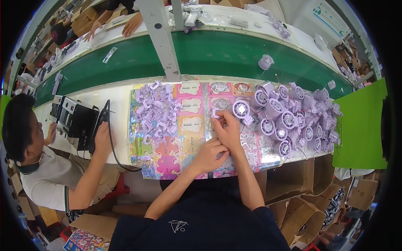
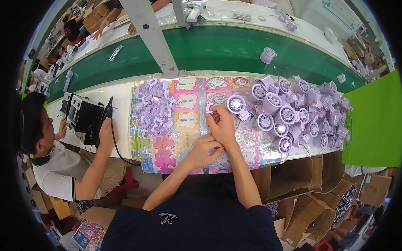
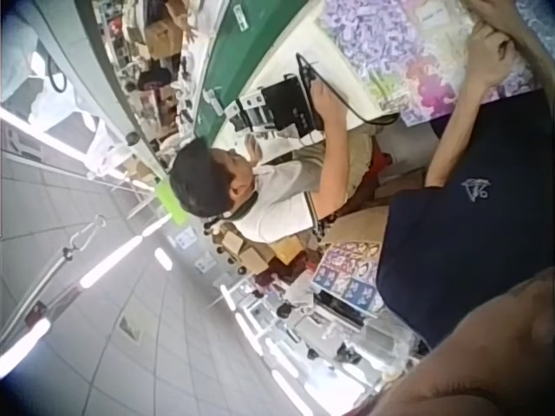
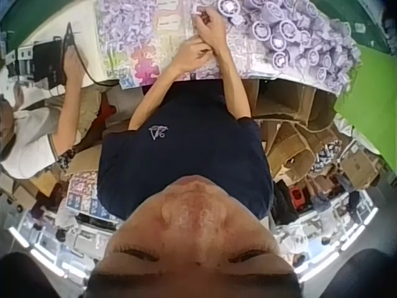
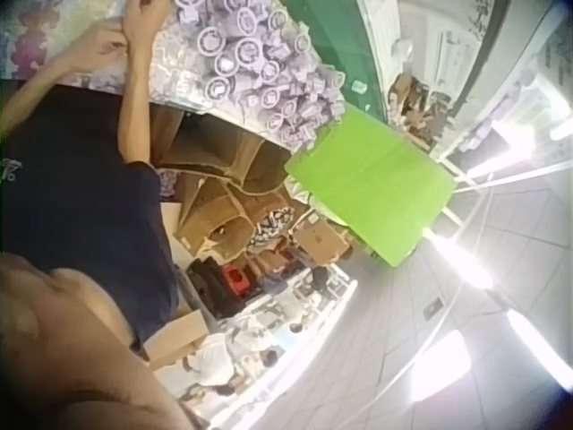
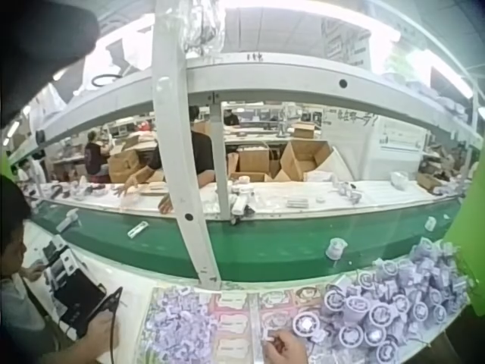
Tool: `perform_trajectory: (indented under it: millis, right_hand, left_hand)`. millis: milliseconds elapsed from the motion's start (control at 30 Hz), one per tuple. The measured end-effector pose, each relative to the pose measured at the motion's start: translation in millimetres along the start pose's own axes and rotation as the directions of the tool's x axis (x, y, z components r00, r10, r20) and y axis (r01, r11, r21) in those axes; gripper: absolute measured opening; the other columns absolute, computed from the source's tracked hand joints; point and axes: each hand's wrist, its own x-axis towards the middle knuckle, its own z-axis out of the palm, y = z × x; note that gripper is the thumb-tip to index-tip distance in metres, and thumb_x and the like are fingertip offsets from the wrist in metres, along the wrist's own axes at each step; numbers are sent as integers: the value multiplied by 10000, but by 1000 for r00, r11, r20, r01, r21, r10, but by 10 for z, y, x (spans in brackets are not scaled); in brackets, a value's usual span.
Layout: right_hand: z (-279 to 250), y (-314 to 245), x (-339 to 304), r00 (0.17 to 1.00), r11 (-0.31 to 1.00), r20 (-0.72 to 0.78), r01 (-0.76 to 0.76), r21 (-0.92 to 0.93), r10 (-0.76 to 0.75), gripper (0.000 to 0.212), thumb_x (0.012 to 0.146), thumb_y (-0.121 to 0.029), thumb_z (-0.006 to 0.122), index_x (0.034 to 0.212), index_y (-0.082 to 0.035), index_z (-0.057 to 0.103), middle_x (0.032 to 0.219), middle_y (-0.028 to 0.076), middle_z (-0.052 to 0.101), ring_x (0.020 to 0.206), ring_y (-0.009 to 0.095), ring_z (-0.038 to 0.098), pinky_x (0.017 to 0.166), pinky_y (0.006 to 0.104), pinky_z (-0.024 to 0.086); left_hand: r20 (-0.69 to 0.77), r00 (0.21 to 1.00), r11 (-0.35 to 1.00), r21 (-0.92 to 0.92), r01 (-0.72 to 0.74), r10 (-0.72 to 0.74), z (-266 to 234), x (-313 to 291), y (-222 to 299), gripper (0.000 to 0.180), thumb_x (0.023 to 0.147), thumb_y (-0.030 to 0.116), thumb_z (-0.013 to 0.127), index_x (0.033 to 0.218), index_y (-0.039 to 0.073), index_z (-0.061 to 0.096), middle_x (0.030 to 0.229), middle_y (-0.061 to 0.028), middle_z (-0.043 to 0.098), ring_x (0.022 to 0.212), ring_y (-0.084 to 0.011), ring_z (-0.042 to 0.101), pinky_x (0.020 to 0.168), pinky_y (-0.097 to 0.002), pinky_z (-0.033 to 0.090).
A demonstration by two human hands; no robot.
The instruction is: The person assembles small purple plastic bubble wand toys by snapping their components together by hand.
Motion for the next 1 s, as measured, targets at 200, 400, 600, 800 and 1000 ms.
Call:
perform_trajectory:
  millis: [200,400,600,800,1000]
  right_hand:
    - [11,1,3,1000,999,-8,-1,43,1,193,897,-94,745,1018,38,673,741,20,619,658,72,539,579,244,445]
    - [5,-2,-2,1000,1000,-6,8,19,-7,196,901,-93,744,1022,43,672,760,23,627,667,70,543,584,240,449]
    - [7,18,-5,1000,1000,-3,4,15,-3,202,902,-98,748,1024,47,676,766,25,632,671,73,550,588,243,455]
    - [-2,7,6,1000,1000,-5,16,3,-16,204,900,-95,749,1028,45,676,763,32,637,670,74,553,587,245,456]
    - [4,-2,-1,1000,1000,-6,5,19,-5,208,899,-98,749,1033,45,677,760,36,640,666,79,554,588,248,459]
  left_hand:
    - [-3,1000,1000,-3,5,-5,-3,-8,4,111,793,0,736,902,-12,717,949,-124,704,928,-326,662,801,-413,541]
    - [-3,1000,1000,4,0,0,1,-7,1,113,789,0,738,899,-12,715,945,-125,703,925,-328,662,797,-413,540]
    - [-5,1000,1000,-2,-4,4,5,-4,-9,116,787,-4,736,901,-14,714,942,-126,705,917,-329,662,791,-415,539]
    - [-11,1000,1000,-10,-13,13,4,6,-3,118,787,-8,735,903,-17,716,940,-129,708,911,-331,662,786,-411,541]
    - [-11,1000,1000,-2,-14,14,3,-4,-4,117,788,-3,736,903,-15,719,942,-129,709,914,-331,664,794,-413,542]
